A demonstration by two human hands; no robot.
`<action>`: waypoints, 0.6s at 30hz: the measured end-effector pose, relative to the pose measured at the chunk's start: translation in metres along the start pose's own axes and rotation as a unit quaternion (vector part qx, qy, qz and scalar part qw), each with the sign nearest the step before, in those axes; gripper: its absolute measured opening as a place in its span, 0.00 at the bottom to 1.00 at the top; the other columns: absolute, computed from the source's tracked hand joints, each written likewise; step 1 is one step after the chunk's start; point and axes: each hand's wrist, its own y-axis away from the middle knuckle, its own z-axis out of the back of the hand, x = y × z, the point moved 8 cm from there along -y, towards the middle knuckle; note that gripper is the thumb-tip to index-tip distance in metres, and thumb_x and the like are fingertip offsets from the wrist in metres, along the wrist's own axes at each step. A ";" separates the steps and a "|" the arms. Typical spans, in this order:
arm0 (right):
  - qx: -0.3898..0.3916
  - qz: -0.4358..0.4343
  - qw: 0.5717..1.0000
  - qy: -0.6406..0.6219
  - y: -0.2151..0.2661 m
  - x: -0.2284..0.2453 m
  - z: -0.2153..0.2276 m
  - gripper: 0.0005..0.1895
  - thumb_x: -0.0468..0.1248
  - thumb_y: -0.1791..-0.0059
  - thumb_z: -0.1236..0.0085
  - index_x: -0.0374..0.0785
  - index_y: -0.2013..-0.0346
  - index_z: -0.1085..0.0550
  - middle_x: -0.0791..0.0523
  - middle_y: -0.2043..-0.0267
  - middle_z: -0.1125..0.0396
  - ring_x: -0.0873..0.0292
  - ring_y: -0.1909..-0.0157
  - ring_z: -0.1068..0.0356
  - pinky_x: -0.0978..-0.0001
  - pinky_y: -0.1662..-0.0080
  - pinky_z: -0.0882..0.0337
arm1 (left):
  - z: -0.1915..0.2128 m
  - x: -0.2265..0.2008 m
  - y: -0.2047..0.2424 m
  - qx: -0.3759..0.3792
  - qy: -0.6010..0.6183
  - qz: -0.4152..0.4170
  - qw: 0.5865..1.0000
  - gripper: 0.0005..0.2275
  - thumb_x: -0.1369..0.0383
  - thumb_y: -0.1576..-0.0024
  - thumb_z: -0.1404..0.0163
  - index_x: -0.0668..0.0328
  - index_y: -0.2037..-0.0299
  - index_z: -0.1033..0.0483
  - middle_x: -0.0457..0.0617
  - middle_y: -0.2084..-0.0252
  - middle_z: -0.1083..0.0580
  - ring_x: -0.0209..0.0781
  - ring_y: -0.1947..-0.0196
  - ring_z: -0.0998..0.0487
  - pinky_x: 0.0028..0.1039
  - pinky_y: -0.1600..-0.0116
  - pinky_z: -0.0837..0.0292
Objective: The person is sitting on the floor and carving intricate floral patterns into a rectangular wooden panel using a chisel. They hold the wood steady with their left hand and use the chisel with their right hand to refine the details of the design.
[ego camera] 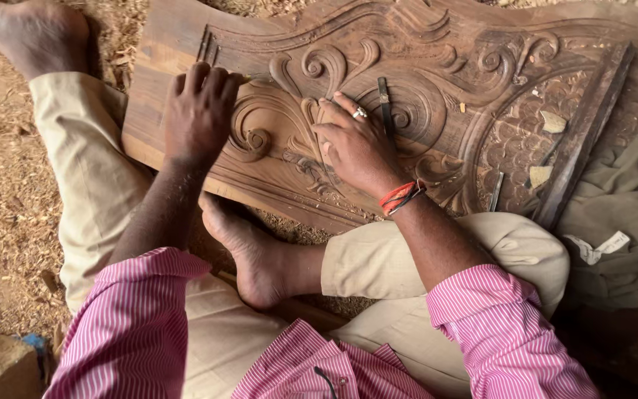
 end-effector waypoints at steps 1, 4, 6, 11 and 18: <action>-0.003 0.000 1.000 -0.001 0.002 -0.001 0.001 0.15 0.32 0.53 0.42 0.37 0.51 0.21 0.48 0.32 0.37 0.43 0.26 0.46 0.47 0.34 0.41 | -0.001 -0.007 -0.001 -0.011 0.019 -0.021 1.000 0.12 0.65 0.33 0.48 0.47 0.40 0.25 0.44 0.50 0.25 0.39 0.50 0.28 0.29 0.49 0.26; -0.011 0.002 1.000 -0.002 0.002 0.001 0.000 0.16 0.32 0.53 0.43 0.37 0.51 0.21 0.48 0.33 0.37 0.43 0.27 0.46 0.46 0.35 0.41 | 0.005 -0.027 0.002 -0.033 0.139 -0.085 0.986 0.12 0.69 0.32 0.48 0.48 0.39 0.24 0.45 0.49 0.25 0.38 0.51 0.27 0.29 0.48 0.25; -0.014 -0.002 1.000 0.003 0.000 0.000 0.000 0.14 0.31 0.54 0.43 0.36 0.54 0.21 0.47 0.34 0.36 0.42 0.28 0.45 0.48 0.36 0.40 | 0.012 -0.060 0.007 -0.030 0.305 -0.133 0.943 0.10 0.70 0.31 0.48 0.51 0.41 0.24 0.47 0.49 0.25 0.41 0.50 0.26 0.30 0.49 0.25; -0.104 -0.035 0.991 -0.075 0.002 -0.011 0.019 0.08 0.27 0.49 0.47 0.35 0.58 0.24 0.49 0.48 0.28 0.44 0.41 0.30 0.55 0.44 0.29 | 0.030 -0.046 0.007 -0.158 0.152 -0.072 0.973 0.14 0.77 0.34 0.52 0.52 0.40 0.24 0.45 0.48 0.24 0.39 0.52 0.25 0.30 0.50 0.22; -0.158 -0.060 0.982 -0.084 -0.002 -0.030 0.028 0.06 0.28 0.50 0.45 0.38 0.60 0.23 0.51 0.62 0.26 0.48 0.60 0.24 0.59 0.59 0.27 | -0.002 -0.082 0.036 0.111 0.236 0.015 0.965 0.15 0.69 0.31 0.63 0.51 0.38 0.27 0.50 0.55 0.27 0.41 0.61 0.26 0.28 0.62 0.23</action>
